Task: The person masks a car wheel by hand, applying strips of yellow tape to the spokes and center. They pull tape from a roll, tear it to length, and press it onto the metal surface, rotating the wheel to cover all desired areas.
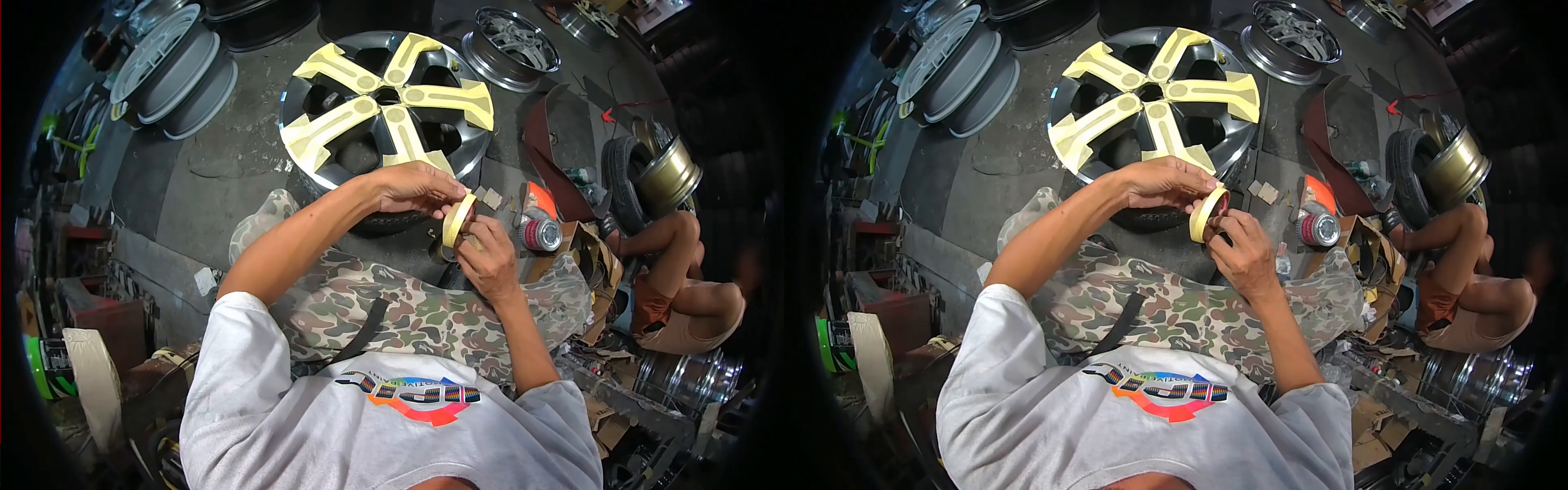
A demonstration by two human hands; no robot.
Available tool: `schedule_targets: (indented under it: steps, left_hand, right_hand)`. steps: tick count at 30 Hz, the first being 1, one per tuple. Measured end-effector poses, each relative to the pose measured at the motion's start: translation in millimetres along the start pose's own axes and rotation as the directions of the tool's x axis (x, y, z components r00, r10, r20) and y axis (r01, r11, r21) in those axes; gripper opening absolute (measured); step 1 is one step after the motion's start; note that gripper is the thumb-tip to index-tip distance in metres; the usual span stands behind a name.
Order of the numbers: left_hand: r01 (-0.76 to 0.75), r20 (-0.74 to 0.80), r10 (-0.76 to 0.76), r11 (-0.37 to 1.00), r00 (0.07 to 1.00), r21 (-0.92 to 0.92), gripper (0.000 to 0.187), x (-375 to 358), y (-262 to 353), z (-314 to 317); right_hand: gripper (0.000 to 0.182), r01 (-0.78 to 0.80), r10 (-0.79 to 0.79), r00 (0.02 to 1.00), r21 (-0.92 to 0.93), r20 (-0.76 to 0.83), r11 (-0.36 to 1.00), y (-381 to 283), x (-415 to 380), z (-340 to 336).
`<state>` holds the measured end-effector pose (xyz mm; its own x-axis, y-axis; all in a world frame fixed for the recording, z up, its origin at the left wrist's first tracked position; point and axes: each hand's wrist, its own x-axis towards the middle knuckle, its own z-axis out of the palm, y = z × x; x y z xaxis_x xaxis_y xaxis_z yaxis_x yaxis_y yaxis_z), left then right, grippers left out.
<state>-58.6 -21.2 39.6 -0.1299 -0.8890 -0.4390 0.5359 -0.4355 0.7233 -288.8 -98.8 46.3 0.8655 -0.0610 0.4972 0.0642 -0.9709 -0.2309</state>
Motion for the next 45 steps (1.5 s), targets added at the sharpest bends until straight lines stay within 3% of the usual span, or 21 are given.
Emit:
schedule_targets:
  steps: [4, 8, 11, 14, 16, 19, 22, 23, 24, 26, 33, 35, 45]
  left_hand:
    - [-0.077, 0.026, 0.075, 0.994, 0.997, 0.081, 0.018, 4, 3, -14]
    - [-0.219, -0.206, 0.264, 0.951, 0.942, 0.218, 0.016, 9, 11, -34]
    - [-0.319, -0.332, 0.418, 0.895, 0.846, 0.312, 0.019, -4, 35, -46]
    - [-0.353, -0.419, 0.56, 0.806, 0.715, 0.475, 0.021, -6, 51, -77]
    - [-0.33, -0.468, 0.569, 0.802, 0.676, 0.498, 0.023, -3, 52, -96]
    - [-0.164, -0.519, 0.661, 0.689, 0.542, 0.706, 0.024, 1, 47, -117]
    - [-0.039, -0.557, 0.664, 0.659, 0.499, 0.751, 0.025, -1, 42, -121]
    - [0.0, -0.484, 0.755, 0.54, 0.442, 0.842, 0.024, 7, 35, -140]
    - [0.0, -0.485, 0.755, 0.541, 0.442, 0.841, 0.024, 7, 34, -139]
    - [0.145, -0.511, 0.766, 0.497, 0.391, 0.856, 0.026, 7, 32, -139]
    - [0.195, -0.457, 0.818, 0.413, 0.349, 0.889, 0.023, 12, 27, -128]
    - [0.215, -0.353, 0.882, 0.296, 0.311, 0.931, 0.027, 17, 22, -130]
    - [0.237, -0.302, 0.906, 0.237, 0.296, 0.942, 0.022, 19, 16, -129]
  right_hand:
    - [0.022, -0.007, 0.006, 1.0, 0.022, 0.009, 1.0, -1, -1, 1]
    - [0.017, -0.121, 0.124, 0.992, 0.112, -0.023, 0.986, -5, 0, 12]
    - [0.017, -0.446, 0.452, 0.884, 0.5, 0.119, 0.742, -21, 14, 17]
    - [0.019, -0.503, 0.521, 0.838, 0.603, 0.163, 0.619, -26, 32, 27]
    - [0.021, -0.446, 0.495, 0.86, 0.657, 0.126, 0.608, -25, 45, 38]
    - [0.026, -0.385, 0.519, 0.843, 0.831, 0.141, 0.401, -31, 63, 49]
    - [0.029, -0.476, 0.544, 0.795, 0.832, 0.268, 0.286, -36, 73, 56]
    - [0.032, -0.544, 0.569, 0.768, 0.77, 0.295, 0.334, -36, 76, 57]
    - [0.032, -0.544, 0.569, 0.768, 0.769, 0.296, 0.334, -38, 78, 57]
    - [0.035, -0.626, 0.642, 0.688, 0.723, 0.338, 0.291, -40, 82, 58]
    - [0.037, -0.637, 0.671, 0.671, 0.708, 0.316, 0.303, -34, 85, 61]
    - [0.036, -0.66, 0.683, 0.648, 0.695, 0.336, 0.285, -34, 84, 60]
    - [0.036, -0.66, 0.69, 0.651, 0.684, 0.317, 0.309, -29, 79, 65]
